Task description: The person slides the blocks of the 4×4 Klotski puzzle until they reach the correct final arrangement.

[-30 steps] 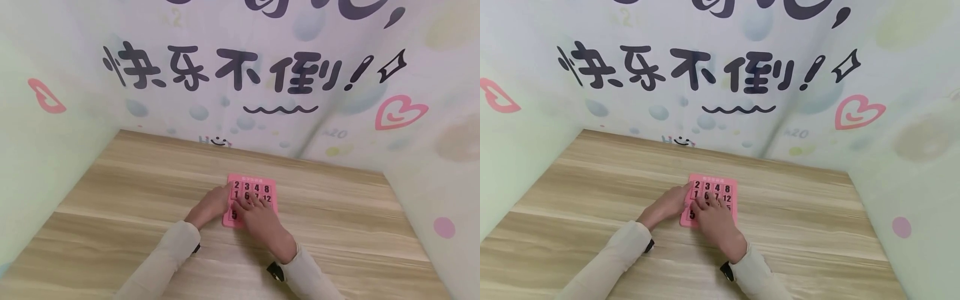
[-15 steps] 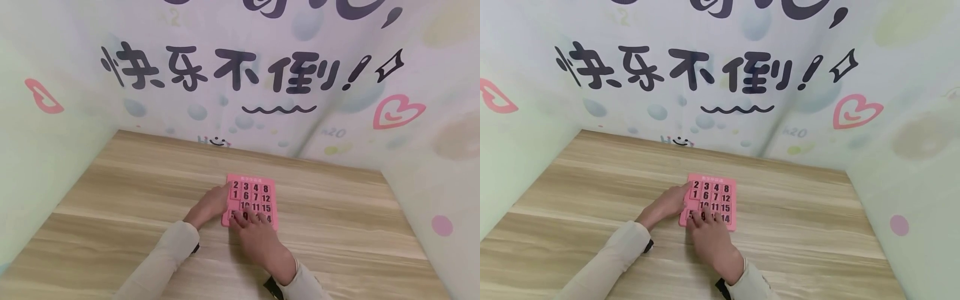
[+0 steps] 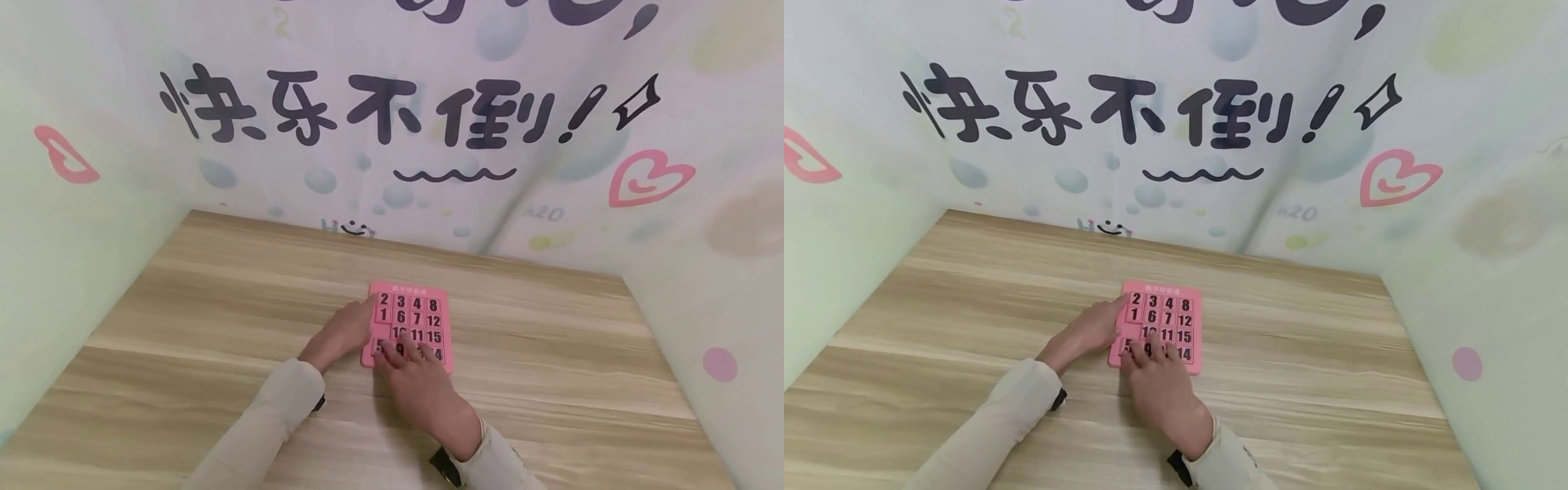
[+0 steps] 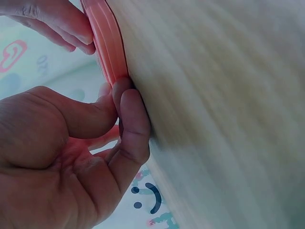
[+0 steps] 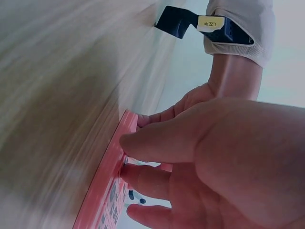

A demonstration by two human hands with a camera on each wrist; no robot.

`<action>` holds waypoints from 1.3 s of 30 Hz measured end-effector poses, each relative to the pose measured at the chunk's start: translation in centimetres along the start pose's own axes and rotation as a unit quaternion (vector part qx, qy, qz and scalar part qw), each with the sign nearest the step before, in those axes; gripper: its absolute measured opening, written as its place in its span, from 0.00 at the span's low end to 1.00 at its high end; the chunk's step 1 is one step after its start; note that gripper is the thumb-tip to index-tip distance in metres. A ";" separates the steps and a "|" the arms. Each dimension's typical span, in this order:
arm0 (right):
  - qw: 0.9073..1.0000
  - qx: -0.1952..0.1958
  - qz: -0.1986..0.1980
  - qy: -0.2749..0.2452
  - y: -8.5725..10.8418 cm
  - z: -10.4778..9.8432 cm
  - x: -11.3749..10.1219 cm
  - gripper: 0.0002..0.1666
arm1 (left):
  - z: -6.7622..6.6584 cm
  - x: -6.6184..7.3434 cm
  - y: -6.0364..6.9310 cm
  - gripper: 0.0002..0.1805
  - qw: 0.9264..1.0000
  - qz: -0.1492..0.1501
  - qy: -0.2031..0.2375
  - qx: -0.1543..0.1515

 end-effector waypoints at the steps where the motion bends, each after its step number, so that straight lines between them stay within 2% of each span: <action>1: 1.000 0.001 0.000 -0.001 0.0 0.0 0.0 0.27 | 0.0 0.0 0.0 0.38 1.000 0.000 0.000 0.000; 14: 1.000 -0.004 -0.001 0.002 -1.0 0.2 0.4 0.28 | -0.2 0.0 -0.2 0.37 1.000 0.008 -0.020 -0.001; 28: 0.999 -0.019 0.014 -0.027 -2.1 0.4 1.1 0.29 | -0.1 0.2 -0.1 0.37 0.999 0.012 -0.033 -0.002; 34: 0.999 -0.033 0.006 -0.041 -2.3 0.6 1.5 0.29 | 0.0 0.1 -0.2 0.37 0.999 0.005 -0.034 -0.008; 39: 0.999 -0.016 -0.009 -0.041 -2.4 0.5 1.7 0.28 | 0.0 0.1 -0.2 0.37 1.000 0.007 -0.030 -0.006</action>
Point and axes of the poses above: each hand's wrist, its own y-axis away from the middle knuckle, its own z-axis out of the palm, x = y × z, the point moved 3 cm from there along -y, towards the middle knuckle, and after that the axes turned 8 degrees about z, right-handed, at the moved point
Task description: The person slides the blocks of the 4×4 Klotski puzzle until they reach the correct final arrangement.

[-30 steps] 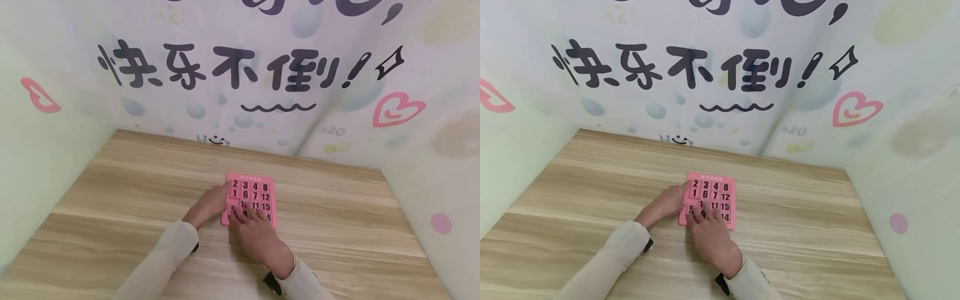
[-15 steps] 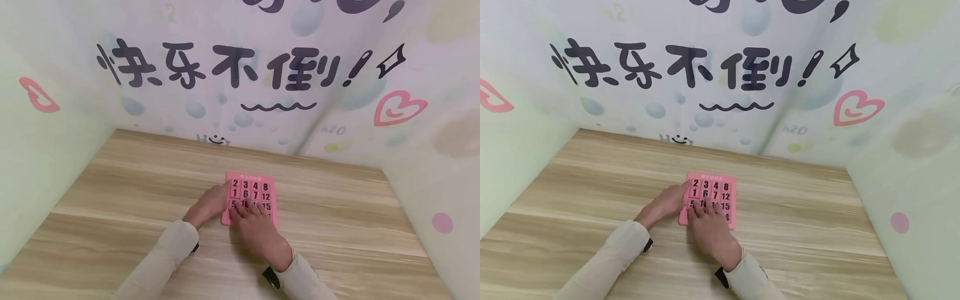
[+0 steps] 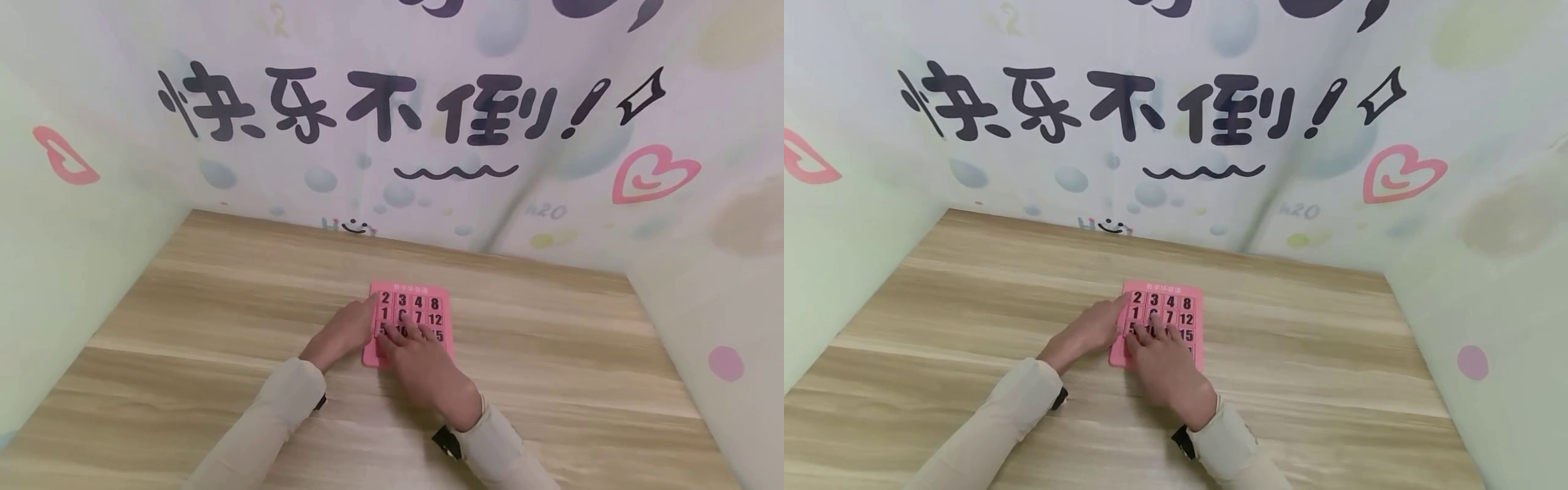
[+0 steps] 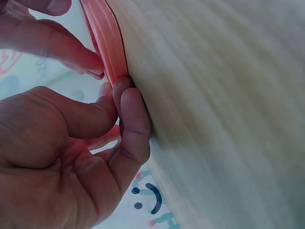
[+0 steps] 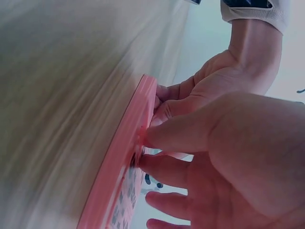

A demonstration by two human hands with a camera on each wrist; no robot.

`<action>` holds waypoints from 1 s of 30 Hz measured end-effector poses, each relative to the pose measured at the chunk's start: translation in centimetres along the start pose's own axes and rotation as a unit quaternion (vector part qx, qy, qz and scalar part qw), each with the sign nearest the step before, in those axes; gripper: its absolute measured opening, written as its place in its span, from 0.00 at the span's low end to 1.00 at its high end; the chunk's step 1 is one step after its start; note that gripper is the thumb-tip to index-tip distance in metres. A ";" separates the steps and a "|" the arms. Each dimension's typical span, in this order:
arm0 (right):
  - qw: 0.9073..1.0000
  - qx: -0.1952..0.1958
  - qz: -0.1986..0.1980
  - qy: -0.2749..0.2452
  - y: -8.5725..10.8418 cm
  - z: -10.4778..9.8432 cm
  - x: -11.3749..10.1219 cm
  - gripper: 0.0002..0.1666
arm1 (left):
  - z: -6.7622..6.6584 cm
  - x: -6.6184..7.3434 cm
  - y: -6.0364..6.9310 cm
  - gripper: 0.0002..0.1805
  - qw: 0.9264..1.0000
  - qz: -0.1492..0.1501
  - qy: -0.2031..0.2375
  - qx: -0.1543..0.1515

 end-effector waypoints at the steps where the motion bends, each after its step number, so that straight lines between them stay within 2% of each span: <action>1: 1.000 0.006 -0.003 0.002 -0.1 -0.1 0.1 0.28 | 0.0 0.0 0.0 0.37 1.000 0.002 0.000 0.003; 9: 0.998 0.049 -0.019 -0.018 0.8 0.6 0.8 0.28 | 0.0 0.0 0.0 0.37 1.000 0.014 0.006 0.006; 15: 0.996 0.083 -0.013 -0.008 2.6 0.8 1.3 0.26 | -0.2 0.1 0.1 0.39 1.000 -0.004 0.008 0.004; 21: 0.996 0.088 -0.015 0.002 4.1 0.6 1.4 0.26 | -0.3 0.3 -0.1 0.39 1.000 -0.003 0.007 0.005; 30: 0.995 0.093 -0.026 -0.015 4.1 0.9 1.2 0.25 | 0.0 0.2 0.3 0.39 1.000 -0.006 0.023 0.007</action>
Point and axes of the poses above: each hand's wrist, its own y-axis away from the middle knuckle, its own z-axis out of the palm, x = y × z, the point moved 3 cm from there along -y, towards the middle knuckle, and after that the axes turned 8 degrees about z, right-handed, at the moved point
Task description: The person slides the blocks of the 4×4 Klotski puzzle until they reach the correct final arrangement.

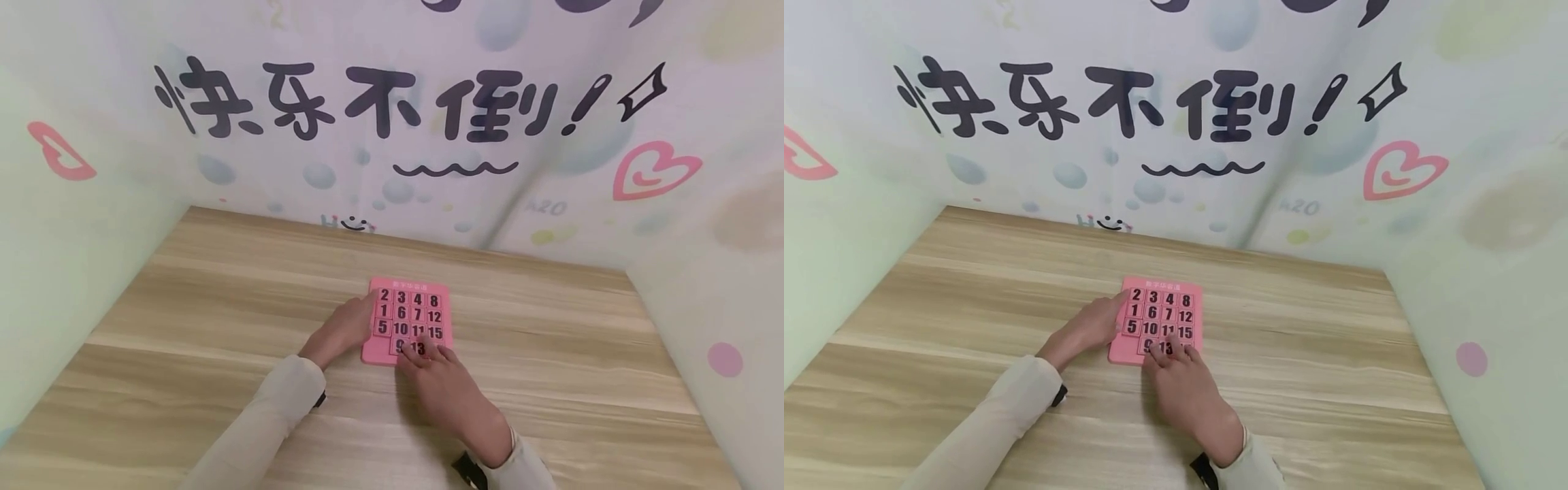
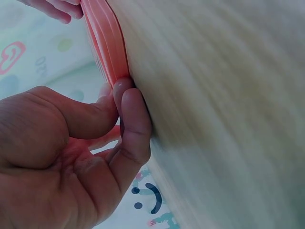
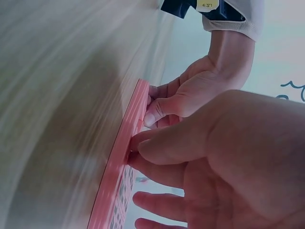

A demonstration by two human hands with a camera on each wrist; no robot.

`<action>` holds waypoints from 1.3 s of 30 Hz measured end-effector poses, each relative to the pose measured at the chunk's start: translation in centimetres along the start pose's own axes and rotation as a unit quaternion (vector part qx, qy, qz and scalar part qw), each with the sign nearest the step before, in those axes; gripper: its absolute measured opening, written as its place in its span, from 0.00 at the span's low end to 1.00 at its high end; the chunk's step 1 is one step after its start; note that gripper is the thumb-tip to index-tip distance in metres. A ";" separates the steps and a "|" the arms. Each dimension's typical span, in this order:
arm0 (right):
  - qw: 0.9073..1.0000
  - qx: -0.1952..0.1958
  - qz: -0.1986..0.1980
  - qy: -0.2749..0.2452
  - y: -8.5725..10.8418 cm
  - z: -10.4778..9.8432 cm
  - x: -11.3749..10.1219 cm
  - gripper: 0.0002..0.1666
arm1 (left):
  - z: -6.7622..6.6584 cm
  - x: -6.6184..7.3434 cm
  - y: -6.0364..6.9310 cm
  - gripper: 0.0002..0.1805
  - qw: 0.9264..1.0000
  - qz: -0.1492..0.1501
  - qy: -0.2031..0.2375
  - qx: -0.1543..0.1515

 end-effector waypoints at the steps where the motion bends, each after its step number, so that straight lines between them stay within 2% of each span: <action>1: 1.000 -0.003 0.000 -0.004 0.0 -0.1 0.0 0.25 | 0.0 0.0 0.0 0.39 1.000 0.000 0.000 0.000; 10: 0.999 -0.025 0.001 -0.023 -0.3 -0.2 0.0 0.28 | 0.0 0.0 0.0 0.40 1.000 0.000 -0.002 0.000; 17: 1.000 -0.015 -0.011 -0.018 -0.5 0.0 -0.2 0.29 | 0.1 -0.1 -0.1 0.40 1.000 0.011 -0.005 0.002; 30: 1.000 -0.026 -0.001 -0.015 -0.9 0.0 -0.9 0.30 | 0.1 0.0 -0.2 0.39 1.000 -0.005 -0.009 -0.007; 39: 1.000 -0.013 0.002 -0.012 -1.1 0.0 -1.3 0.26 | 0.1 -0.2 -0.3 0.40 1.000 0.002 -0.004 -0.003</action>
Point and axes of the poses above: each hand's wrist, its own y-axis away from the middle knuckle, its own z-axis out of the palm, x = y × z, the point moved 3 cm from there along -y, towards the middle knuckle, and after that the axes turned 8 degrees about z, right-handed, at the moved point
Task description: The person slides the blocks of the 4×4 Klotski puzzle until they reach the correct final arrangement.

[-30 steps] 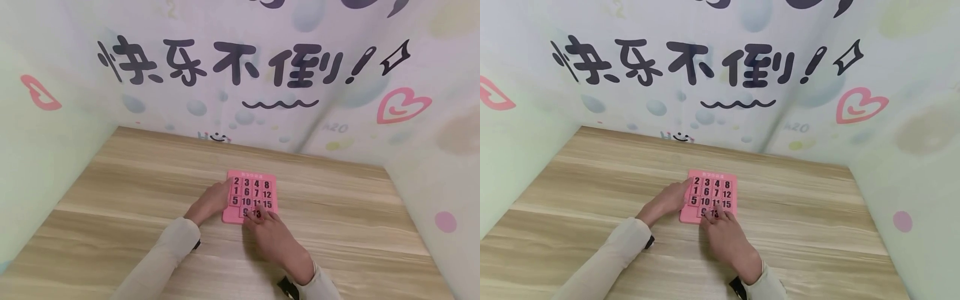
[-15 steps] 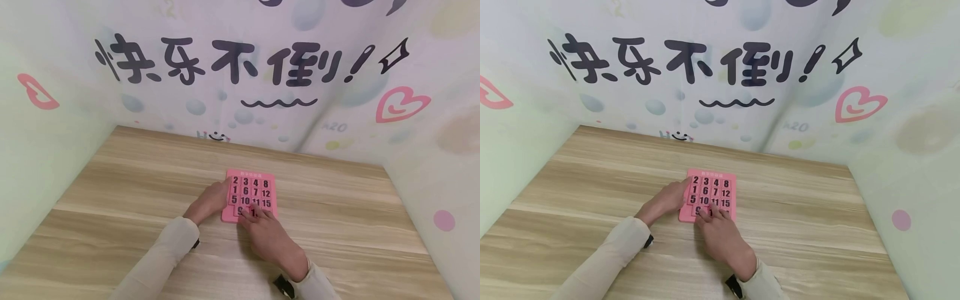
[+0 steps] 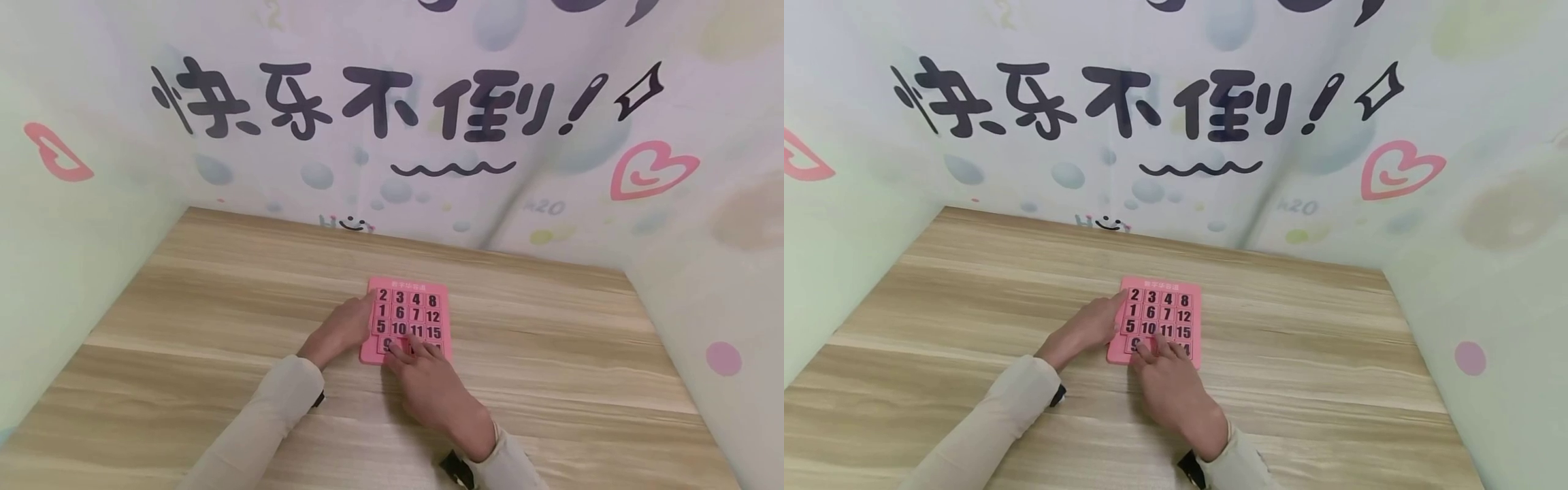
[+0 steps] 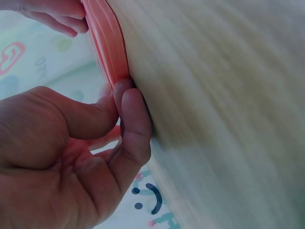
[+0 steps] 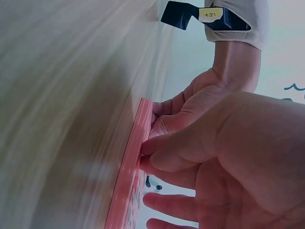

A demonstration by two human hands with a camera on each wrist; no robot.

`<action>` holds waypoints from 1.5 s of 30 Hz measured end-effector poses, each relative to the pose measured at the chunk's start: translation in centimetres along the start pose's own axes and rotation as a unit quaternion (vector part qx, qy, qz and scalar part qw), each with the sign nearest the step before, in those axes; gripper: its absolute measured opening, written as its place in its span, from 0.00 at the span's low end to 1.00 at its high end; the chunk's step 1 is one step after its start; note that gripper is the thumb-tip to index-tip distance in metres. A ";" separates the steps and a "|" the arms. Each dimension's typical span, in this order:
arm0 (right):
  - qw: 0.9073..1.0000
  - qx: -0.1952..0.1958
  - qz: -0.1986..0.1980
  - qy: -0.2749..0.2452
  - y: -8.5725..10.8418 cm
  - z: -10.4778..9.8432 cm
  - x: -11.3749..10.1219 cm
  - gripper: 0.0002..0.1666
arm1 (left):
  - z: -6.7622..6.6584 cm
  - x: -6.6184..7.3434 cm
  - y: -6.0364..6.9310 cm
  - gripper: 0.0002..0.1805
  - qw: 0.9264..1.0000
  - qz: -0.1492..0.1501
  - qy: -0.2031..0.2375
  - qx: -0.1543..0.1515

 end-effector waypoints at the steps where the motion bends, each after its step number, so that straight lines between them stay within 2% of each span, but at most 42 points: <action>1: 1.000 0.001 0.000 0.001 0.0 0.0 0.0 0.26 | 0.0 0.0 0.0 0.40 1.000 0.000 0.000 0.000; 13: 1.000 0.003 -0.006 -0.003 -0.5 0.4 -0.7 0.27 | 0.0 -0.1 0.2 0.37 1.000 0.004 0.005 0.006; 22: 1.000 0.003 -0.006 -0.015 -0.4 0.4 -0.3 0.29 | 0.1 -0.2 0.4 0.37 1.000 0.002 0.015 0.005; 26: 1.000 0.020 -0.005 -0.016 0.0 0.3 0.3 0.30 | 0.1 -0.2 0.3 0.38 1.000 -0.004 0.010 0.001; 30: 0.999 0.036 0.013 -0.012 0.5 0.3 1.6 0.30 | 0.1 -0.1 0.2 0.40 1.000 -0.002 0.004 0.004; 39: 0.998 0.039 0.058 0.001 2.1 0.7 4.0 0.25 | 0.1 0.0 0.2 0.39 1.000 -0.005 0.012 -0.001; 45: 0.998 0.038 0.047 -0.003 2.5 0.7 4.3 0.26 | 0.0 0.1 0.1 0.40 1.000 -0.005 0.019 0.000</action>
Point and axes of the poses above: each hand's wrist, its own y-axis away from the middle knuckle, its own z-axis out of the palm, x = y × z, the point moved 3 cm from there along -y, towards the middle knuckle, and after that the axes turned 8 degrees about z, right-handed, at the moved point
